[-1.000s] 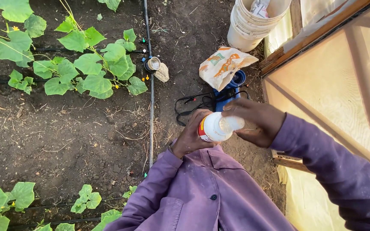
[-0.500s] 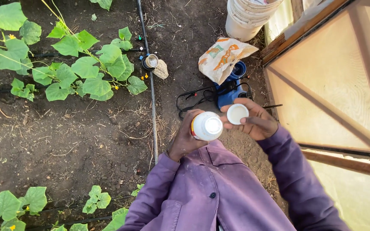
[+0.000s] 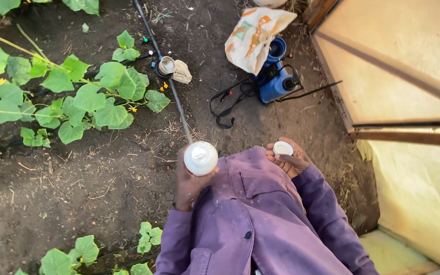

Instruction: Opening a bottle of liquid, using snips to remove the seal, and pouring the contents into a measuring cup.

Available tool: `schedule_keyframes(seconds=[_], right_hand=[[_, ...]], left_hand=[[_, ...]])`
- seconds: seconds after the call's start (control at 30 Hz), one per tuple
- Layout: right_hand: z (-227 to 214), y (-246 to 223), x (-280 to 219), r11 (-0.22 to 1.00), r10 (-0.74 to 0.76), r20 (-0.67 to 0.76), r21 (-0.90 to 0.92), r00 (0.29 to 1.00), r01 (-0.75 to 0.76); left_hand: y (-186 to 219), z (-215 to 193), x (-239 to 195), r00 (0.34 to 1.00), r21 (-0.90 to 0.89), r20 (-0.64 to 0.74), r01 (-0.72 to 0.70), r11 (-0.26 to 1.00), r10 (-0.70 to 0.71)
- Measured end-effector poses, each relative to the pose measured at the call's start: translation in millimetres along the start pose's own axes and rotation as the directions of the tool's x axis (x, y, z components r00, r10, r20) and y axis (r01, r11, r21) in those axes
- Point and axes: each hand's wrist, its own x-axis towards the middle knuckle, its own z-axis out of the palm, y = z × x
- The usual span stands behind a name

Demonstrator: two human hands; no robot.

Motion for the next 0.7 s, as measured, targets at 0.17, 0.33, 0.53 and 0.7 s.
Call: schedule_keyframes(seconds=[0.17,0.33,0.53,0.7], right_hand=[[-59.9,38.0,17.2,0.990,-0.016,-0.232,-0.142,0.973,-0.018],[-98.8,63.2,20.4,0.913,-0.086,-0.513,-0.383,0.854,-0.138],[-121.6,107.4,29.4,0.647,-0.238,-0.479,-0.727,0.845,-0.230],[-172.5,178.5,51.1,0.803,-0.166,-0.603,-0.542,0.781,-0.248]], left_hand=[[-2.3,-11.6,7.5,0.997,0.074,0.046,0.056,0.996,-0.059],[0.1,3.1,15.3,0.980,0.176,0.097,0.153,0.972,-0.172],[0.0,27.8,35.1,0.930,0.529,0.252,0.099,0.843,-0.268],[12.1,62.1,58.9,0.879,0.409,0.322,0.205,0.889,-0.351]])
